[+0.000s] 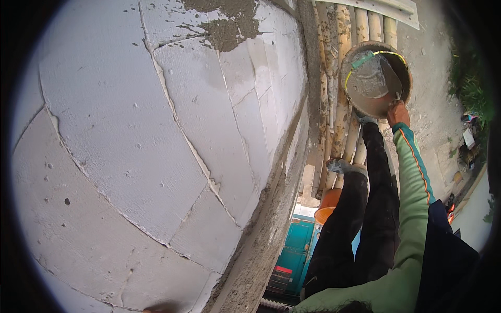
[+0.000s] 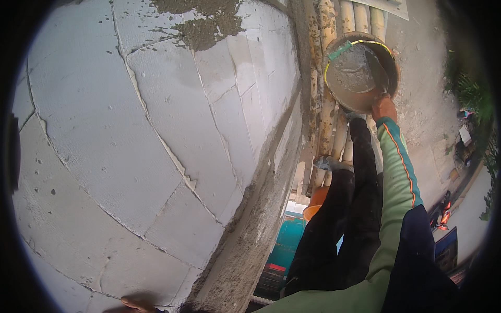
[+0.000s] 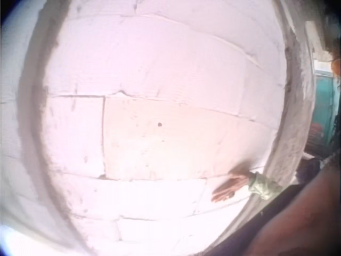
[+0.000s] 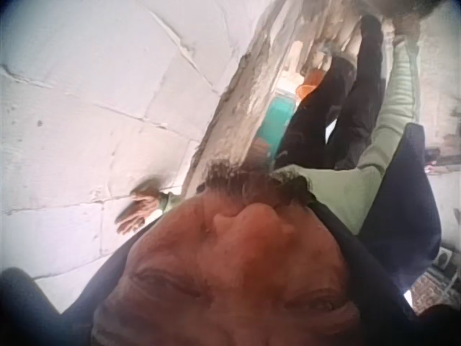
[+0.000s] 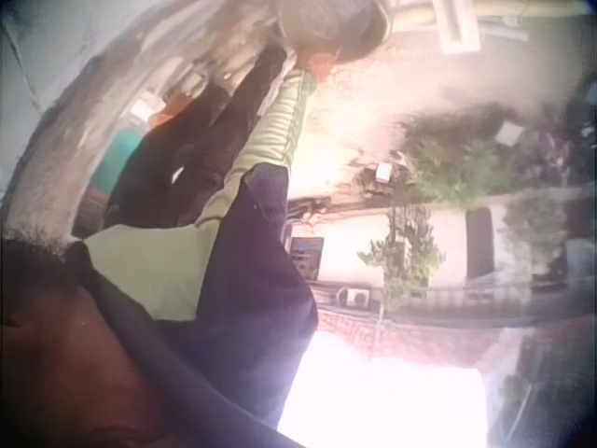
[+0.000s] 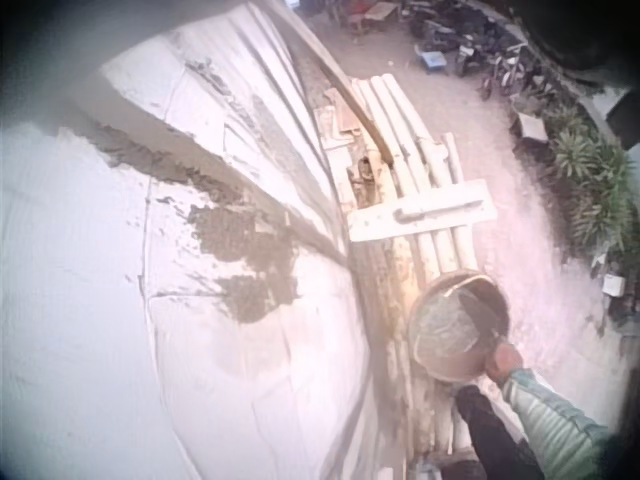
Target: The person scoops wet cement from a bucket using a trowel and applies it to a white block wall. They spread and smooth the cement across the surface while standing on a bamboo scaffold.
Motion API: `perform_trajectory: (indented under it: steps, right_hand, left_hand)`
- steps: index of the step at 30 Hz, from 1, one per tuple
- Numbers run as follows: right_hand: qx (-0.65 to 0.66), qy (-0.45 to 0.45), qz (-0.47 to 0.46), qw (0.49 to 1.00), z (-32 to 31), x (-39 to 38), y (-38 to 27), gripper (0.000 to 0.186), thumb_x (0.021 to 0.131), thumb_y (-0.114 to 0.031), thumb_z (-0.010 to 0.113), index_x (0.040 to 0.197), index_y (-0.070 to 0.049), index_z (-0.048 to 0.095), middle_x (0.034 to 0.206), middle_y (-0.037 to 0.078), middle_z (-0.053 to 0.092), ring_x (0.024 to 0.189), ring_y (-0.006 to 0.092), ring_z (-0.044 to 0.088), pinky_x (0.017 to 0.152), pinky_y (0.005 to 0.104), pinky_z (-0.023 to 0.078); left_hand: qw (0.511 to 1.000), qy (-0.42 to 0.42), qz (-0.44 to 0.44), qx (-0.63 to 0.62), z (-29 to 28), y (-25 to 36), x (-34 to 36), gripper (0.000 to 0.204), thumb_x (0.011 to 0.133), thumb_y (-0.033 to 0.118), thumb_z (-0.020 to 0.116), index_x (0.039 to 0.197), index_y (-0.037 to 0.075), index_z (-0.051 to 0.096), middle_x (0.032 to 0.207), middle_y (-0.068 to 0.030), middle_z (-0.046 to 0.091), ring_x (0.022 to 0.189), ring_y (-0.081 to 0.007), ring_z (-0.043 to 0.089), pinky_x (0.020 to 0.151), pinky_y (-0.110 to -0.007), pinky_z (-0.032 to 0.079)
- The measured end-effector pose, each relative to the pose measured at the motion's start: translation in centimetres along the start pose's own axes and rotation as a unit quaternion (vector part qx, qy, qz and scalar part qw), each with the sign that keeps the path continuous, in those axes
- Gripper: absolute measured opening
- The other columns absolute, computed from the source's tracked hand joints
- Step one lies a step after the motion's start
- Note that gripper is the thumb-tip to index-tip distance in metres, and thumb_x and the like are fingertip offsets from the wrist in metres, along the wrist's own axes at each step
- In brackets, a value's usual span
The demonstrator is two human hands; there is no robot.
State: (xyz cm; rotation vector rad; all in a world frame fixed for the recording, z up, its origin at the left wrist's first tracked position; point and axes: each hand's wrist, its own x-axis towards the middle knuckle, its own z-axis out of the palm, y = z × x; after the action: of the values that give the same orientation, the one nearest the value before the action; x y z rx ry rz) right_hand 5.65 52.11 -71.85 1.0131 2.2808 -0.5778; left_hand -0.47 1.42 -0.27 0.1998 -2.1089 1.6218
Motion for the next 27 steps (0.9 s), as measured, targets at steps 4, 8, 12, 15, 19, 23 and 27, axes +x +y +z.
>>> perform_trajectory:
  steps: [4, 8, 12, 15, 19, 23, 27]
  right_hand:
    - [-0.029, -0.033, 0.027, 0.999, 8.4, 9.8, 1.4, 0.035, 0.088, -0.032, 0.062, 0.101, 0.0, 0.063, 0.106, 0.029, 0.068, 0.101, 0.0455, 0.066, 0.087, 0.0517, 0.053]
    - [-0.039, -0.123, -0.118, 0.985, 8.1, 7.2, -1.1, 0.035, 0.085, -0.03, 0.062, 0.101, 0.001, 0.066, 0.107, 0.027, 0.069, 0.102, 0.0434, 0.067, 0.09, 0.0497, 0.053]
    - [0.062, -0.198, -0.097, 0.973, 2.0, 3.5, -2.0, 0.04, 0.085, -0.028, 0.064, 0.108, 0.003, 0.068, 0.088, 0.02, 0.071, 0.082, 0.0347, 0.07, 0.076, 0.0432, 0.055]
    - [0.233, -0.294, -0.027, 0.927, -0.7, 2.1, -0.5, 0.035, 0.086, -0.03, 0.068, 0.104, 0.0, 0.067, 0.068, 0.008, 0.06, 0.049, 0.0188, 0.054, 0.046, 0.0355, 0.046]
    - [0.364, -0.291, -0.006, 0.885, -2.1, -3.7, 0.9, 0.019, 0.091, -0.025, 0.065, 0.096, -0.007, 0.062, 0.062, 0.0, 0.05, 0.043, 0.011, 0.046, 0.039, 0.0294, 0.038]
    - [0.535, -0.244, 0.006, 0.809, -6.0, -12.3, -1.2, 0.01, 0.093, -0.017, 0.059, 0.099, -0.009, 0.058, 0.069, -0.002, 0.052, 0.052, 0.008, 0.049, 0.044, 0.0255, 0.04]
    - [0.636, -0.107, -0.012, 0.764, -11.3, -20.0, -9.0, 0.026, 0.092, -0.009, 0.059, 0.118, -0.009, 0.059, 0.088, -0.003, 0.057, 0.066, 0.0056, 0.051, 0.059, 0.0227, 0.044]
  left_hand:
    - [1.0, -0.003, -0.007, -0.01, 1.5, 1.2, 0.5, 0.105, 0.089, 0.083, 0.024, 0.159, 0.005, 0.02, 0.164, -0.0279, 0.007, 0.15, -0.0484, 0.007, 0.114, -0.068, 0.013]
    - [1.0, -0.003, 0.0, 0.008, 0.1, 0.7, -0.1, 0.104, 0.089, 0.083, 0.022, 0.159, 0.005, 0.019, 0.163, -0.0283, 0.008, 0.15, -0.0482, 0.007, 0.114, -0.067, 0.013]
    - [1.0, -0.01, 0.003, 0.006, 0.1, 1.0, 0.3, 0.104, 0.09, 0.082, 0.021, 0.159, 0.004, 0.019, 0.163, -0.0294, 0.007, 0.151, -0.0481, 0.007, 0.115, -0.066, 0.012]
    - [1.0, -0.021, -0.003, 0.016, 0.0, 0.8, 0.1, 0.105, 0.09, 0.082, 0.02, 0.158, 0.002, 0.019, 0.162, -0.0312, 0.008, 0.151, -0.0474, 0.006, 0.116, -0.065, 0.01]
    - [0.996, 0.079, 0.049, 0.01, 1.9, -1.3, -0.2, 0.09, 0.095, 0.076, 0.023, 0.161, 0.015, 0.017, 0.166, -0.0183, 0.01, 0.153, -0.0362, 0.009, 0.115, -0.065, 0.009]
    - [0.997, 0.053, 0.041, 0.042, 1.9, -1.7, -0.5, 0.09, 0.094, 0.076, 0.023, 0.161, 0.016, 0.018, 0.166, -0.0179, 0.011, 0.154, -0.0368, 0.008, 0.115, -0.066, 0.009]
    - [0.997, 0.064, 0.046, 0.027, 1.6, -2.1, -0.4, 0.088, 0.095, 0.074, 0.025, 0.16, 0.015, 0.021, 0.166, -0.0177, 0.011, 0.154, -0.0355, 0.005, 0.117, -0.064, 0.002]
